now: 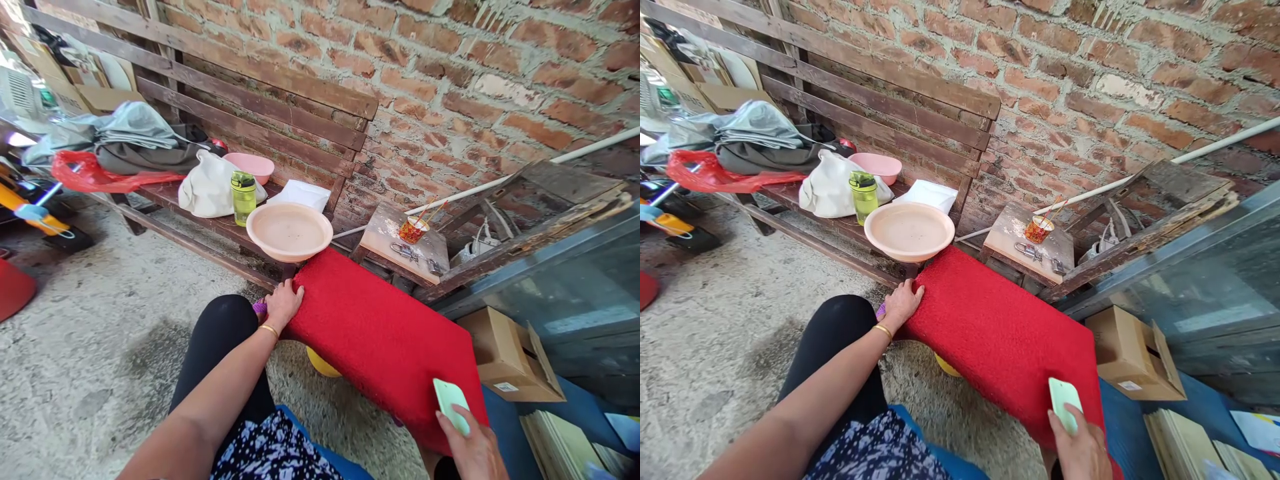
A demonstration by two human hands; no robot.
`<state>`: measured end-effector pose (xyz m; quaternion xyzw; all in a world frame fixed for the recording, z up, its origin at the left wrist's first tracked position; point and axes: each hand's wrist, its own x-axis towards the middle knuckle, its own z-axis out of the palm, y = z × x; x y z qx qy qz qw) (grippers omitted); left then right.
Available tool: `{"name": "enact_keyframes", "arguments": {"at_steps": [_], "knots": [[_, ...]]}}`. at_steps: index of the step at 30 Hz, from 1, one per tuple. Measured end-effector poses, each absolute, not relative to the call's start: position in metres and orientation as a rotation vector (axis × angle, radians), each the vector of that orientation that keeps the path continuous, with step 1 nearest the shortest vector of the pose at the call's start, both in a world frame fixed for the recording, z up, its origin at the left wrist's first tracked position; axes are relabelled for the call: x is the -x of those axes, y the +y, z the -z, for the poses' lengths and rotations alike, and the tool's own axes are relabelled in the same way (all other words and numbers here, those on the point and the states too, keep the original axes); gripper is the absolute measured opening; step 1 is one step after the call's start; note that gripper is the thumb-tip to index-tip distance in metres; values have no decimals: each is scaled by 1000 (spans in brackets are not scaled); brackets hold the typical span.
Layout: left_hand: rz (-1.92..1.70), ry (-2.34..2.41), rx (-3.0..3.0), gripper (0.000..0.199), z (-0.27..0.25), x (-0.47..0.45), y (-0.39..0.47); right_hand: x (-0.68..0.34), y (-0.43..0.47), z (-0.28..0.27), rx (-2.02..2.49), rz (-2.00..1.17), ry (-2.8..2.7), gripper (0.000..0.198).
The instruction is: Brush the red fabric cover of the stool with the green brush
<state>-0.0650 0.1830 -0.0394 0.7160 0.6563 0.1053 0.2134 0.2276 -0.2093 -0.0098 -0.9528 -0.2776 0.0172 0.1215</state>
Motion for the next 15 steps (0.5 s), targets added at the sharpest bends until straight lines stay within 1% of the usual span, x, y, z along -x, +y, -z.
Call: {"name": "enact_keyframes", "arguments": {"at_steps": [2,7,9,12,15], "knots": [[-293,1827,-1988,54,40,65,183,-205,-171,7,2723,-105,-891,61],[-305,1826,-2001,54,44,66,184,-123,-53,1,2420,-236,-1389,36],[-302,1826,-1999,55,44,66,184,-98,-21,0,2339,-267,-1531,32],[-285,1837,-1998,55,43,65,184,-89,0,3,2312,-326,-1563,32],[-252,1848,-1987,55,42,64,185,-120,-13,8,2401,-335,-1450,35]]}}
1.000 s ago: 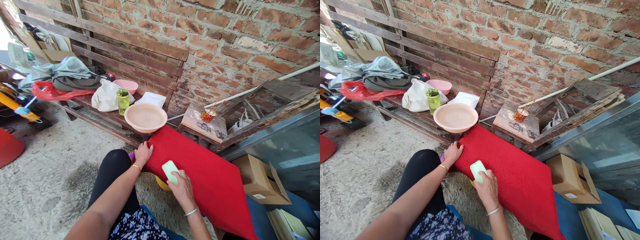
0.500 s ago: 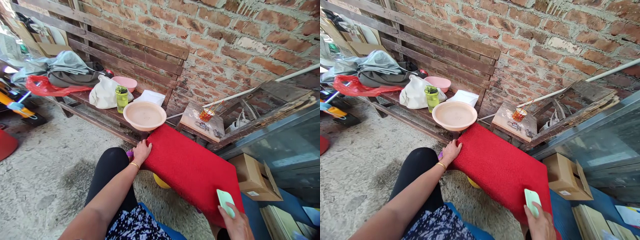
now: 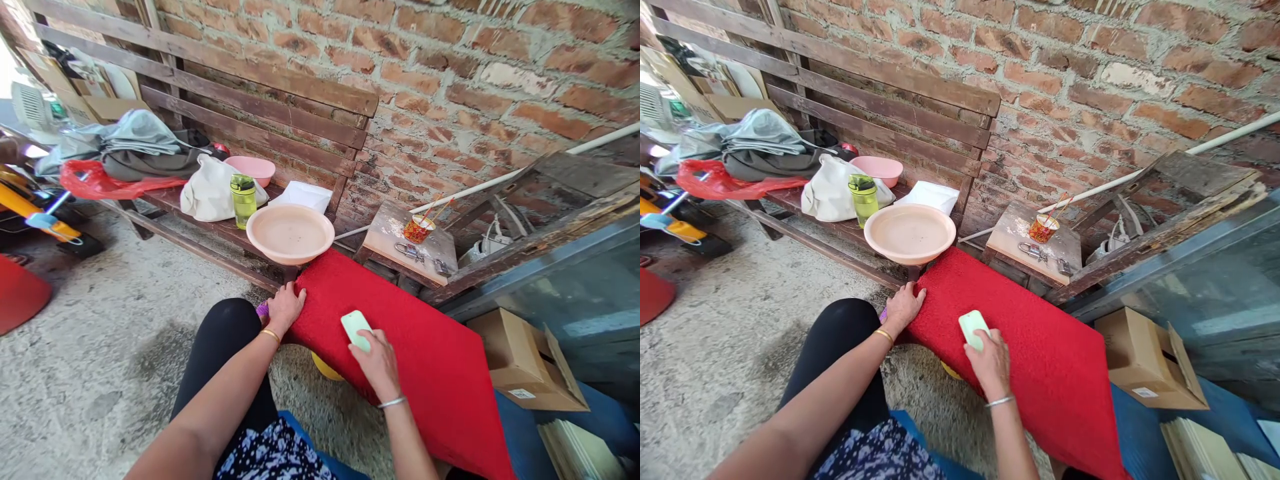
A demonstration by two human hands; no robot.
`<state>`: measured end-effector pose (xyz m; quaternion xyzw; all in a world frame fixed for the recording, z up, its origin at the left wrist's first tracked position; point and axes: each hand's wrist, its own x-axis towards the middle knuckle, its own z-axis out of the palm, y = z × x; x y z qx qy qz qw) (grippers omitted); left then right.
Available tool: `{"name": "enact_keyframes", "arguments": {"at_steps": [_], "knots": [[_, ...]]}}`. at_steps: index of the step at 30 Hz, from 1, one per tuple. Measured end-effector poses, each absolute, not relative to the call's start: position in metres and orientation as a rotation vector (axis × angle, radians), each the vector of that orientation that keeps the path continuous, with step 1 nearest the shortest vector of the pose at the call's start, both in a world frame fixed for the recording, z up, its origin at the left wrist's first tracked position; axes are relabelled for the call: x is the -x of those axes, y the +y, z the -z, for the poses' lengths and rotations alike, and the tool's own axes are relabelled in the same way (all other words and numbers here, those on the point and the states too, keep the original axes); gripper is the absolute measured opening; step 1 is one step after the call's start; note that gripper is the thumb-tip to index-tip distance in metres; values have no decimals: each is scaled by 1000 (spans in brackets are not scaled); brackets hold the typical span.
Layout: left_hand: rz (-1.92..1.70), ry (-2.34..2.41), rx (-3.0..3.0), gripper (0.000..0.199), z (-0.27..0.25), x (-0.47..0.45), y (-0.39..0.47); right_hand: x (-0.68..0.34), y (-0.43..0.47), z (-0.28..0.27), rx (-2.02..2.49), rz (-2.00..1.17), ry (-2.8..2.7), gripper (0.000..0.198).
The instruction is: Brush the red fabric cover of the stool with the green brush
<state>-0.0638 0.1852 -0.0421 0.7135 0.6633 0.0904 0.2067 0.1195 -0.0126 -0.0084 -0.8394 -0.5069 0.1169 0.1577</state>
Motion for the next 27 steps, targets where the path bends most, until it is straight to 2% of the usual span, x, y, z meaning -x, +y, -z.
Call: {"name": "enact_keyframes", "arguments": {"at_steps": [7,12,15,19,22,27], "knots": [[-254,1832,-1970,55,42,63,186,-240,-137,11,2749,-269,-809,68],[-261,1839,-1968,53,40,62,184,-264,-190,6,2898,-110,-610,74],[-265,1841,-1964,53,39,62,184,-233,-159,6,2795,-157,-778,69],[-295,1839,-1974,53,38,63,183,-146,-80,3,2401,-286,-1348,44],[-311,1838,-1968,52,39,63,183,-75,-32,-2,2226,-201,-1809,28],[-312,1841,-1962,50,39,62,183,-13,1,-3,2141,5,-2162,30]]}}
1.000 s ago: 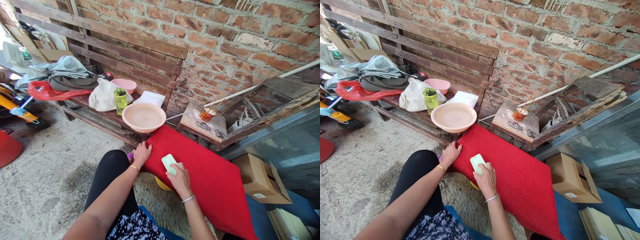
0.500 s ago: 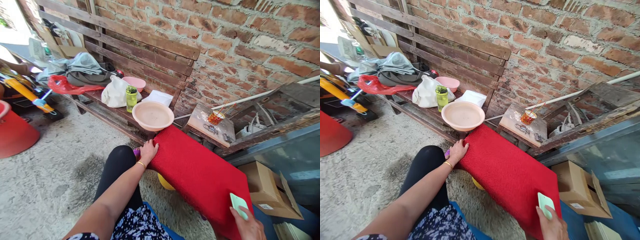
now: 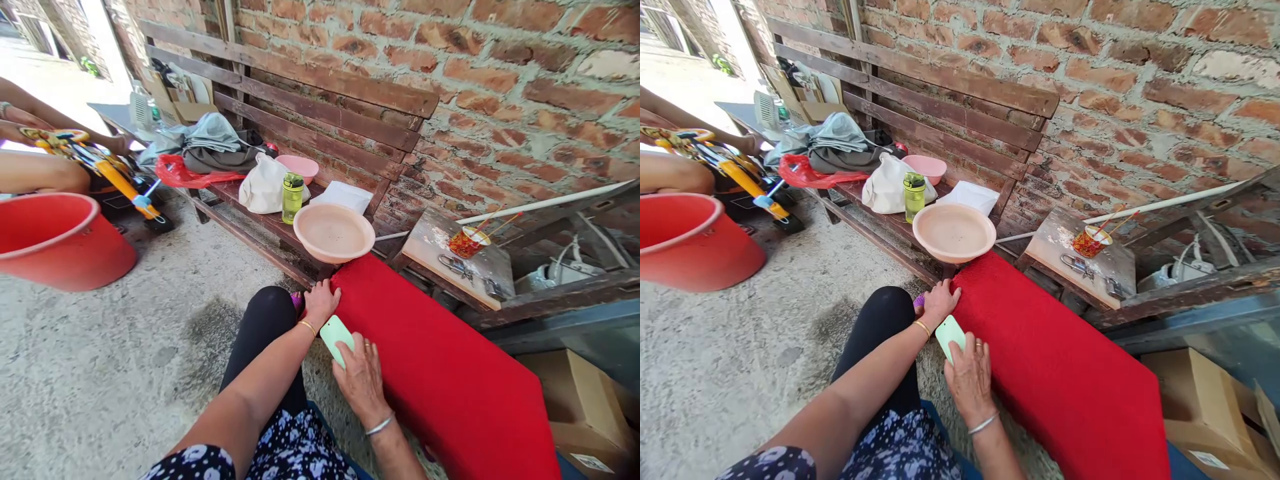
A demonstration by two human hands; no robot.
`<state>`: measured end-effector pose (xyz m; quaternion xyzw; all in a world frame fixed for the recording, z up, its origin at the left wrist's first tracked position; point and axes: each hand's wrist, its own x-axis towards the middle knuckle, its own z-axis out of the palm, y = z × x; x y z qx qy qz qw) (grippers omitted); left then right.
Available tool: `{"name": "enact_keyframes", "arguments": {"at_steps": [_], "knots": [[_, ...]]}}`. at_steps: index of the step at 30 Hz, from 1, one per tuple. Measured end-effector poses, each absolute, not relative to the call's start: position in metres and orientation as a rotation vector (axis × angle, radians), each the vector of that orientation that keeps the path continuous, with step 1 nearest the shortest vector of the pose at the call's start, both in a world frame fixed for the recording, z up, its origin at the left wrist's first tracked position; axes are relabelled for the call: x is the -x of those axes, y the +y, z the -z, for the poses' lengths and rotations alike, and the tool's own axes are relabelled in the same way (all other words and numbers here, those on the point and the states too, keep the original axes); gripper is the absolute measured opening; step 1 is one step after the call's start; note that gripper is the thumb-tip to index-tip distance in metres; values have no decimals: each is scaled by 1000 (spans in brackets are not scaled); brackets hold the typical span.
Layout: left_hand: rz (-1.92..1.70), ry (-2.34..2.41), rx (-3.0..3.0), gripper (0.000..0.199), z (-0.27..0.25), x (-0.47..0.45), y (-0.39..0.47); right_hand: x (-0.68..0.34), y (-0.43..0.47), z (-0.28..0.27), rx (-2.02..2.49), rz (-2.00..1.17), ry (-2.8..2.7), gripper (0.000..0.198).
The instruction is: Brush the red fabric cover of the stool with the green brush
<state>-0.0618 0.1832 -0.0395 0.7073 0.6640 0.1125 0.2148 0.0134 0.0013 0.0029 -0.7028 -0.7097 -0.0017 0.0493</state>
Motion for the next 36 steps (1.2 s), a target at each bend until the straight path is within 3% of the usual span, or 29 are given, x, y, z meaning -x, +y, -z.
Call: {"name": "enact_keyframes", "arguments": {"at_steps": [8,15,28,36], "knots": [[-293,1846,-1953,51,36,61,182,-66,-60,29,2193,158,-2175,37],[-295,1841,-1957,51,39,63,183,-124,-138,47,2285,29,-1762,28],[-263,1834,-1990,55,42,64,186,-62,7,-9,2342,-220,-1732,32],[-263,1816,-1986,56,43,65,186,-176,-118,11,2556,-275,-1282,40]]}}
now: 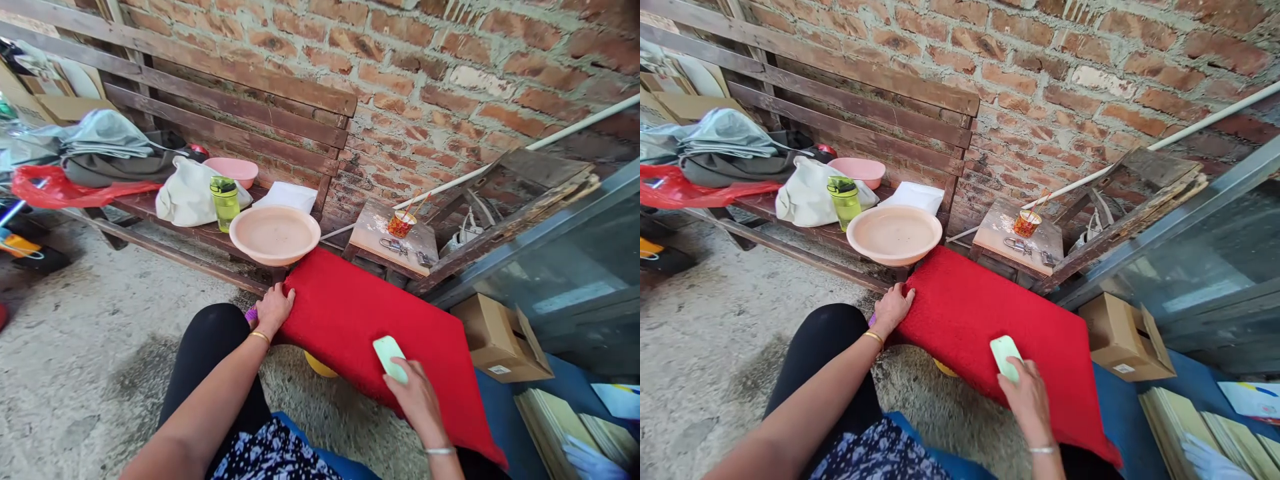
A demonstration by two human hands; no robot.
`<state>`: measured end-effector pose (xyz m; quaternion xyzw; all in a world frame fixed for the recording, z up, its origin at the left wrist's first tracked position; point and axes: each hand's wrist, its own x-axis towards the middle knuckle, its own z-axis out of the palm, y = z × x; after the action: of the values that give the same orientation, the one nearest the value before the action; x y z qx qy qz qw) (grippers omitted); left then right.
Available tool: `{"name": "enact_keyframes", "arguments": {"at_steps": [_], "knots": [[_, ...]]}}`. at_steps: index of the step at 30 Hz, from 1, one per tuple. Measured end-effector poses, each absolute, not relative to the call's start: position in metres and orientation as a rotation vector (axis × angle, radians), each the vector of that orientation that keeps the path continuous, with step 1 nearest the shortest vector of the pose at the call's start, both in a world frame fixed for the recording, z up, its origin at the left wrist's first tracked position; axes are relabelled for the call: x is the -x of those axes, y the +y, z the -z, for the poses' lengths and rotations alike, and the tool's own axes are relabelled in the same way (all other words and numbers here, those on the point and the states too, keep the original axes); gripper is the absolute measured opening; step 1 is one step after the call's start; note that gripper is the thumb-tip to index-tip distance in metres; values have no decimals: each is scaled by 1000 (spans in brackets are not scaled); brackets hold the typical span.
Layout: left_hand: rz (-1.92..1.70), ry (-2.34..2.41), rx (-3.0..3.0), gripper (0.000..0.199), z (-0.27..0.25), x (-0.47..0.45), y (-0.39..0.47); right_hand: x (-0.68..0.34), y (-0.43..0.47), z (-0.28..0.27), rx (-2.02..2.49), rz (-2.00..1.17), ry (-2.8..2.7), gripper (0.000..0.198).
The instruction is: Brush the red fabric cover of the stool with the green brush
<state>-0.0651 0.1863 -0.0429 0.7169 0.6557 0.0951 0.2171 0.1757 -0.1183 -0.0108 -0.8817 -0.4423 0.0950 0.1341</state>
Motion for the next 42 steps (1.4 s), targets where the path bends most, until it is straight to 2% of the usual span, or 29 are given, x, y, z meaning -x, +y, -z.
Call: {"name": "enact_keyframes", "arguments": {"at_steps": [5,8,11,15,18,21,26,29,33,37,42], "knots": [[-254,1816,-1980,59,45,67,188,-240,-227,8,2907,-195,-868,51],[-247,1808,-1975,61,46,68,190,-243,-250,-1,3073,-55,-698,55],[-236,1812,-1962,64,47,69,192,-215,-226,-8,2909,15,-863,50],[-208,1821,-1943,66,50,70,195,-153,-160,-7,2579,-111,-1205,34],[-207,1822,-1926,66,52,71,198,-125,-131,-6,2516,-178,-1356,28],[-214,1815,-1926,65,55,72,200,-138,-145,-6,2613,-202,-1318,30],[-201,1822,-1925,67,55,73,203,-208,-237,-17,2947,-248,-931,36],[-184,1840,-1925,66,54,72,203,-231,-276,-25,3153,-115,-657,41],[-189,1853,-1941,66,53,73,203,-212,-253,-23,3026,55,-822,43],[-197,1847,-1963,67,56,76,206,-172,-189,-12,2696,-37,-1120,34],[-165,1853,-1973,71,61,78,211,-180,-190,-7,2778,-166,-1108,31]]}}
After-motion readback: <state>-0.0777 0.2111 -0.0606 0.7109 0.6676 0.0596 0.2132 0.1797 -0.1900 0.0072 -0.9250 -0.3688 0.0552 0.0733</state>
